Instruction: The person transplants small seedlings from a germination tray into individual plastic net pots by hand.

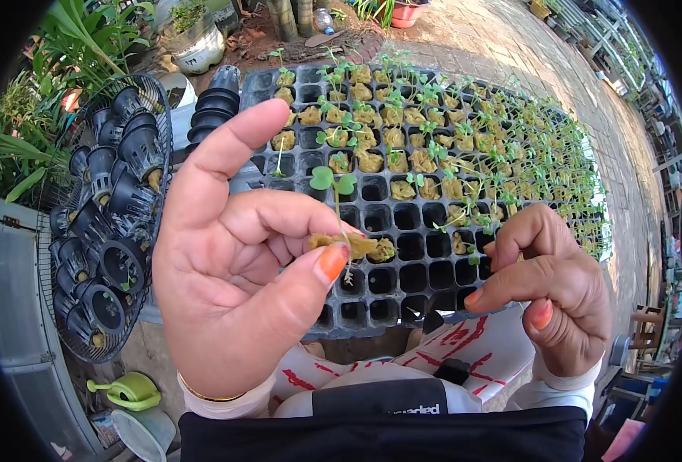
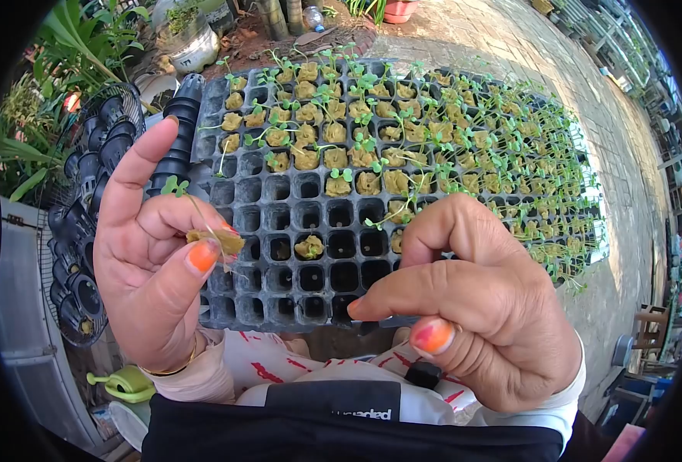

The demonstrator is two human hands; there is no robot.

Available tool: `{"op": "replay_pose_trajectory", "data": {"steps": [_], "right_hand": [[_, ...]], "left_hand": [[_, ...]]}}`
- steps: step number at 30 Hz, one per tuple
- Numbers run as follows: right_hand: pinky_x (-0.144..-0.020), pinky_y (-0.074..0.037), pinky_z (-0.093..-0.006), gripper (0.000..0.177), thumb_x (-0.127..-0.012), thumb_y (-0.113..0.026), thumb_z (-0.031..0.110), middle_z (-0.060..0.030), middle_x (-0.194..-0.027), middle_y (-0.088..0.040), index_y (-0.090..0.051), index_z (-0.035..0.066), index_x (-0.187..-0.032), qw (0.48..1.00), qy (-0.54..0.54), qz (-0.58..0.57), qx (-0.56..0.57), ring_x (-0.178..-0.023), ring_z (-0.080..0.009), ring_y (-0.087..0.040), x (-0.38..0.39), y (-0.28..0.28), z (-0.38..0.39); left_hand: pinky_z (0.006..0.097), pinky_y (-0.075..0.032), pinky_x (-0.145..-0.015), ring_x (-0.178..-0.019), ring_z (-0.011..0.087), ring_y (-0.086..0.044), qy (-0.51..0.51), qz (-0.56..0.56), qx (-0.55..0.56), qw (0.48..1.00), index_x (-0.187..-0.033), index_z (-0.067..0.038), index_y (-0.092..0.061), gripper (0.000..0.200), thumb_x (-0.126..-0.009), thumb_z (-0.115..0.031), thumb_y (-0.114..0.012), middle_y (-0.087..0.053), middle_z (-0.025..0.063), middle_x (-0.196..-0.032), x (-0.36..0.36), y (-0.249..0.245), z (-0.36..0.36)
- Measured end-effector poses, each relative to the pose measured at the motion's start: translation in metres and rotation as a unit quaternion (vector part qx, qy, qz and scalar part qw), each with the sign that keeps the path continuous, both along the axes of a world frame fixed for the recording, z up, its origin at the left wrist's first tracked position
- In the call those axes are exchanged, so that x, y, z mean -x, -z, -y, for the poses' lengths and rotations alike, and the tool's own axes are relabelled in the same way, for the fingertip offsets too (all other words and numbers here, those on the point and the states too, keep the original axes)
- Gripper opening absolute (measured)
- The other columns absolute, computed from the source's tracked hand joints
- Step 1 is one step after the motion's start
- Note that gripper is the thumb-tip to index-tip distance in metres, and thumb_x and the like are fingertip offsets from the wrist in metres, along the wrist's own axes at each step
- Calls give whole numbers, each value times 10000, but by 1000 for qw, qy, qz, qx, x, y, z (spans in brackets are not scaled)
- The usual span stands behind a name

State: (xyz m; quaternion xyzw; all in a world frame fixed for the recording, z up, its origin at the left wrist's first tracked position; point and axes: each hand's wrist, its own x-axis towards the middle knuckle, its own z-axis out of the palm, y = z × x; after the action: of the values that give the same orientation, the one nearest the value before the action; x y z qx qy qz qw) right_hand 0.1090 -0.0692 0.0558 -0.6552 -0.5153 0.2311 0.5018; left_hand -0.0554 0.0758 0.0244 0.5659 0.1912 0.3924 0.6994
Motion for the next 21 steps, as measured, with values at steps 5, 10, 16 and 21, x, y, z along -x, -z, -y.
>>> {"op": "replay_pose_trajectory", "data": {"steps": [5,10,16,21], "right_hand": [[-538,-321,-236,430,-808,-627,470,-7,-637,-502,-687,50,-737,1000,9,12,8,-580,-120,-436,-5,15,19],[-548,-370,-277,178,-731,-734,220,-18,-725,-619,-699,68,-817,992,-56,102,-45,-624,-141,-565,-15,28,25],[-594,-367,-284,219,-746,-716,296,-6,-713,-627,-670,83,-769,979,-74,184,-42,-594,-139,-529,-14,40,23],[-606,-364,-292,198,-740,-716,278,-1,-738,-648,-683,94,-805,966,-90,236,-56,-625,-146,-529,-11,49,23]], "left_hand": [[241,-488,-741,-766,132,-598,4,-15,-3,1000,-1385,91,-202,777,-765,-21,-657,-629,109,-808,0,2,-2],[244,-492,-738,-772,128,-593,3,-5,-7,1000,-1390,88,-189,787,-767,-25,-657,-627,99,-813,-3,2,0],[246,-496,-742,-780,128,-590,15,-21,-19,999,-1392,84,-185,790,-770,-29,-658,-626,88,-818,-5,4,0],[242,-496,-733,-778,124,-591,-10,-4,-25,1000,-1393,79,-194,791,-775,-49,-671,-627,87,-822,-7,5,1]]}}
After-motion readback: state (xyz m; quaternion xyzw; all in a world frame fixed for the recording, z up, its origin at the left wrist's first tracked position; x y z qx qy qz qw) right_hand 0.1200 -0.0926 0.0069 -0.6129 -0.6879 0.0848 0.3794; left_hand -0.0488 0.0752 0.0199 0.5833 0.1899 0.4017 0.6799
